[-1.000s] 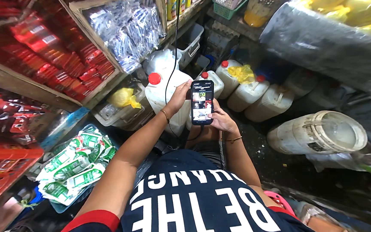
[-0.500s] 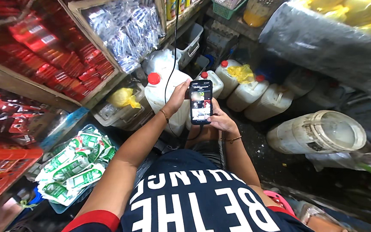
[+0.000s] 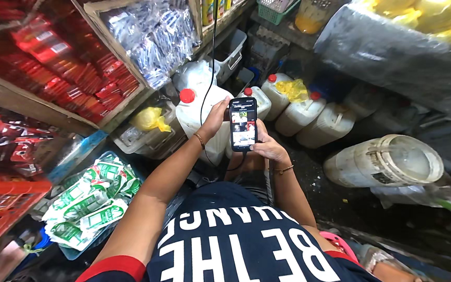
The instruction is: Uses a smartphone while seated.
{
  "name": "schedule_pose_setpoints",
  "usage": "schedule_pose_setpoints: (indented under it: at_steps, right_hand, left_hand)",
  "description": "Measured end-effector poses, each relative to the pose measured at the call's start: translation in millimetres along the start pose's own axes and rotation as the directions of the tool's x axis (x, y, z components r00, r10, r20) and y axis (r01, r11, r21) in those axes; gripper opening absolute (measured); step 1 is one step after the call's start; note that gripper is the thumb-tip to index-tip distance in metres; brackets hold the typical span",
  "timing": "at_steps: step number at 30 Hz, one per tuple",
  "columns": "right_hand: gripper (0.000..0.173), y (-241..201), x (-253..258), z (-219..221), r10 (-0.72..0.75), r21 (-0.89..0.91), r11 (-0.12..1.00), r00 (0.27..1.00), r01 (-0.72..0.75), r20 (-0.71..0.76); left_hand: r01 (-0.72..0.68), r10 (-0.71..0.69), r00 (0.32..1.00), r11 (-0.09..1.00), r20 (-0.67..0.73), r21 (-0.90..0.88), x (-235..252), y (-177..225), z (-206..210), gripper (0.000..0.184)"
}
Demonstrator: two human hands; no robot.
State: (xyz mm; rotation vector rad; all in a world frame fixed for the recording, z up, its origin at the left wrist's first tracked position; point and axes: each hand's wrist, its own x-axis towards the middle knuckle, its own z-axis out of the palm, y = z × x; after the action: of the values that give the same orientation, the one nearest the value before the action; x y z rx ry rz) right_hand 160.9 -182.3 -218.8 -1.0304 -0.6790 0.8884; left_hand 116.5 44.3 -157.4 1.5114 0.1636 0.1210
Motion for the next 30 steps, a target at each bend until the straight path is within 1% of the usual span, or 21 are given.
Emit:
schedule_pose_setpoints:
  at_steps: [6,9,16,22,30]
  right_hand:
    - [0.09,2.1,1.1,-1.4,-0.021,0.05,0.999,0.999,0.02,0.027]
    - [0.091,2.8,1.4,-1.8,-0.004,0.066,0.998,1.0,0.003,0.008]
    - [0.092,2.8,2.2,-2.7,-0.003,0.069,0.998,1.0,0.002,0.02]
    - [0.096,3.6,2.6,-4.0,-0.004,0.054,0.999,1.0,0.003,0.018]
    - [0.094,4.3,2.2,-4.8,-0.016,0.07,0.997,1.0,0.014,0.025]
  left_hand:
    - [0.006,-0.006,1.0,1.0,0.0,-0.004,-0.5,0.0,-0.2,0.059]
    - [0.011,-0.011,1.0,1.0,-0.001,-0.003,-1.0,0.0,-0.1,0.06]
    - [0.018,-0.017,1.0,1.0,0.007,-0.01,-1.2,-0.1,-0.5,0.059]
    - [0.001,-0.001,1.0,1.0,0.003,-0.006,-0.8,-0.8,0.0,0.059]
    - [0.004,-0.004,1.0,1.0,-0.007,0.009,-2.1,0.2,1.4,0.059]
